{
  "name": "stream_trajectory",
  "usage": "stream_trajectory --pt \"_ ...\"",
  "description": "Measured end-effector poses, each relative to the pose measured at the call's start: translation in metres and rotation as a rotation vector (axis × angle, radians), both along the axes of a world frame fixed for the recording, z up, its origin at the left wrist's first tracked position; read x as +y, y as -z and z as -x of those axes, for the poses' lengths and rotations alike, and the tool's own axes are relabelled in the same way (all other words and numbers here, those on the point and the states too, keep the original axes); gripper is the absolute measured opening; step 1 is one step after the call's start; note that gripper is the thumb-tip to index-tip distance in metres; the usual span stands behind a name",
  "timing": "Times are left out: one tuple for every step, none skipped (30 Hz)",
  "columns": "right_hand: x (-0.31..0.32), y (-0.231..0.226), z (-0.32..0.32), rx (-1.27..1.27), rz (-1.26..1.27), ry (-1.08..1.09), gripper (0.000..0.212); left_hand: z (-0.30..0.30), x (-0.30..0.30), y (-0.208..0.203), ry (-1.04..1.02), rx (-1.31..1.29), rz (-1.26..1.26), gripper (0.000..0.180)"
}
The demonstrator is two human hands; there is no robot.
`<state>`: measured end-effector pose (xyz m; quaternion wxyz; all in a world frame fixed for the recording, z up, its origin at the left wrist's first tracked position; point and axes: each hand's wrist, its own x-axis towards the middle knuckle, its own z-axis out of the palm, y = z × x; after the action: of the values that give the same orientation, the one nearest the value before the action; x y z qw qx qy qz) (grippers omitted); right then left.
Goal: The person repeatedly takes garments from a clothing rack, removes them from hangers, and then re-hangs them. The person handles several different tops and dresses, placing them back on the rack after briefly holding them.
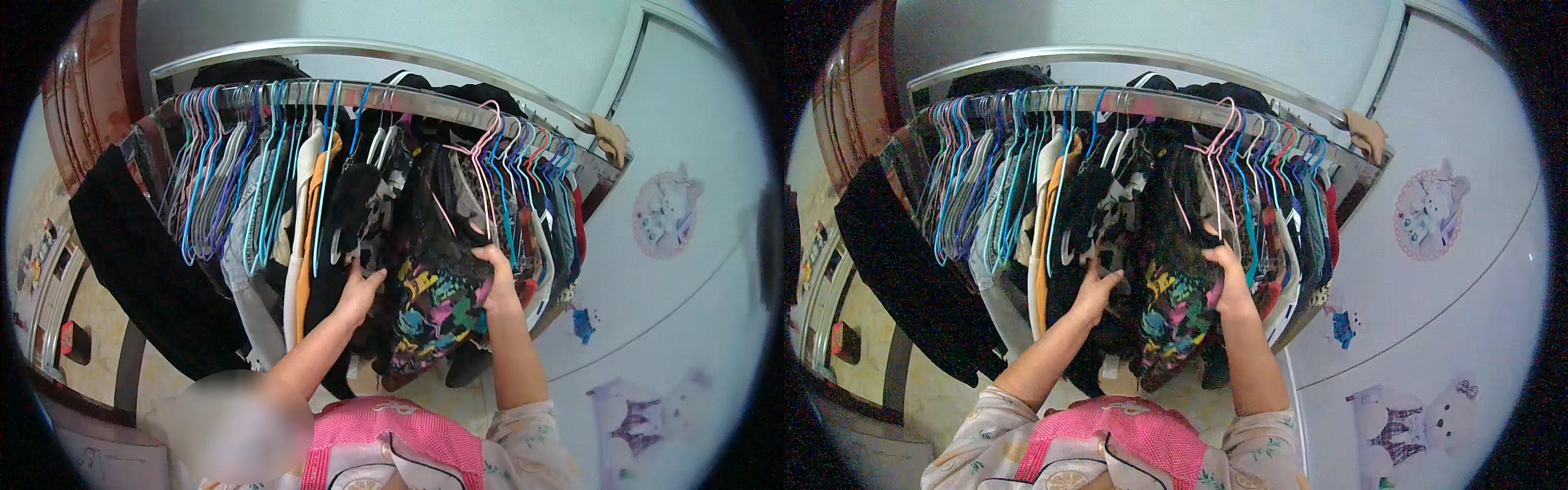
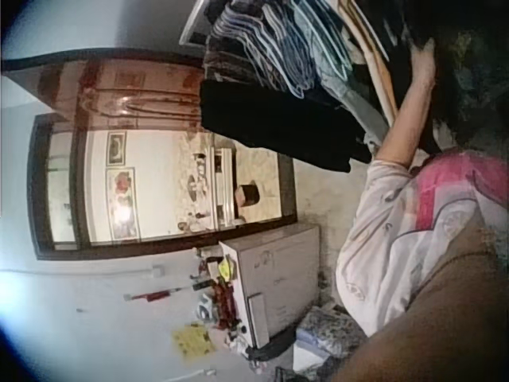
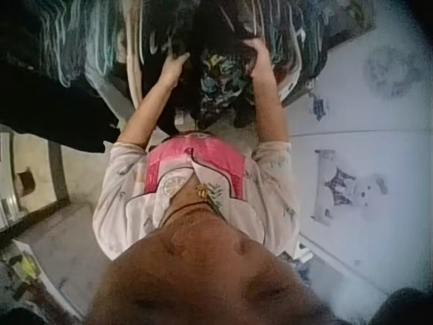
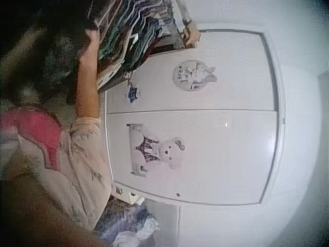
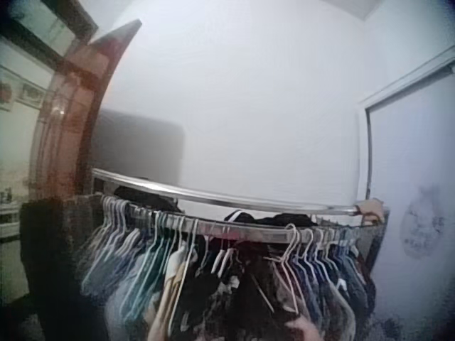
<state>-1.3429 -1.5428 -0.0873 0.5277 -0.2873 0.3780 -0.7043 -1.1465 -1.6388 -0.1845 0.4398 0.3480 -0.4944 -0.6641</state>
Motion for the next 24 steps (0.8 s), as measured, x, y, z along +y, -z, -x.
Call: stream_trajectory --pt "0.003 0.004 -0.001 0.037 0.057 -0.009 0.058 0.000 -0.002 0.004 0.009 0.017 -0.011 0.073" --pt "0.008 0.005 -0.002 0.026 0.033 -0.013 0.060 0.000 0.000 0.000 0.025 0.032 -0.025 0.075" --pt "0.011 0.006 -0.002 0.014 0.008 -0.018 0.062 0.001 0.002 -0.004 0.030 -0.007 -0.036 0.076" --pt "0.011 0.012 0.003 -0.004 0.004 -0.075 0.066 0.003 0.007 -0.010 0.036 -0.047 -0.047 0.078" --pt "0.005 0.021 0.006 0.000 0.004 -0.059 0.066 0.003 0.011 -0.016 0.043 -0.085 -0.059 0.079" --pt "0.002 0.027 0.010 0.033 -0.009 -0.043 0.067 0.008 0.002 0.000 0.033 -0.072 -0.004 0.081" --pt "0.000 0.032 0.013 0.067 -0.023 -0.027 0.069 0.010 0.001 0.005 0.046 -0.042 -0.005 0.082" --pt "-0.003 0.035 0.016 0.107 -0.017 -0.022 0.069 0.011 0.001 0.005 0.060 -0.013 -0.006 0.082" --pt "-0.006 0.036 0.020 0.147 -0.012 -0.017 0.069 0.013 0.001 0.006 0.075 0.017 -0.006 0.083" --pt "-0.007 0.037 0.023 0.188 -0.007 -0.010 0.069 0.016 -0.002 0.011 0.050 -0.011 -0.006 0.081" --pt "-0.008 0.035 0.023 0.230 0.008 -0.006 0.069 0.017 -0.005 0.017 0.018 -0.036 -0.006 0.079" --pt "-0.008 0.032 0.022 0.271 0.024 -0.001 0.070 0.017 -0.008 0.021 -0.014 -0.062 -0.007 0.078" --pt "-0.006 0.028 0.021 0.313 0.040 0.004 0.071 0.016 -0.011 0.026 -0.013 -0.068 -0.052 0.077" --pt "-0.001 0.020 0.016 0.211 0.051 -0.090 0.073 0.016 -0.012 0.026 -0.014 -0.070 -0.099 0.076" --pt "0.002 0.017 0.016 0.271 0.072 -0.086 0.073 0.016 -0.013 0.026 -0.016 -0.072 -0.145 0.076" --pt "0.005 0.015 0.018 0.330 0.094 -0.082 0.074 0.016 -0.012 0.026 -0.016 -0.052 -0.128 0.076" --pt "0.007 0.013 0.021 0.394 0.119 -0.070 0.074 0.016 -0.009 0.020 -0.009 -0.030 -0.106 0.076" --pt "0.005 0.012 0.023 0.365 0.162 -0.071 0.071 0.016 -0.006 0.013 -0.003 -0.008 -0.085 0.076" --pt "0.007 0.007 0.023 0.284 0.116 -0.050 0.070 0.017 -0.004 0.010 0.003 0.014 -0.063 0.076" --pt "0.009 -0.012 0.007 0.199 0.072 -0.045 0.068 0.012 -0.009 0.019 -0.007 0.008 -0.054 0.076" --pt "0.009 -0.024 0.000 0.116 0.030 -0.030 0.067 0.012 -0.019 0.029 -0.007 0.002 -0.040 0.077" --pt "0.001 -0.024 0.002 0.082 0.052 -0.035 0.061 0.011 -0.026 0.040 -0.009 -0.005 -0.027 0.077" --pt "-0.005 -0.023 0.013 0.113 0.038 0.001 0.055 0.015 -0.021 0.030 -0.017 -0.044 -0.047 0.077" --pt "-0.011 -0.024 0.016 0.074 0.014 0.028 0.050 0.016 -0.012 0.012 -0.033 -0.082 -0.066 0.078"
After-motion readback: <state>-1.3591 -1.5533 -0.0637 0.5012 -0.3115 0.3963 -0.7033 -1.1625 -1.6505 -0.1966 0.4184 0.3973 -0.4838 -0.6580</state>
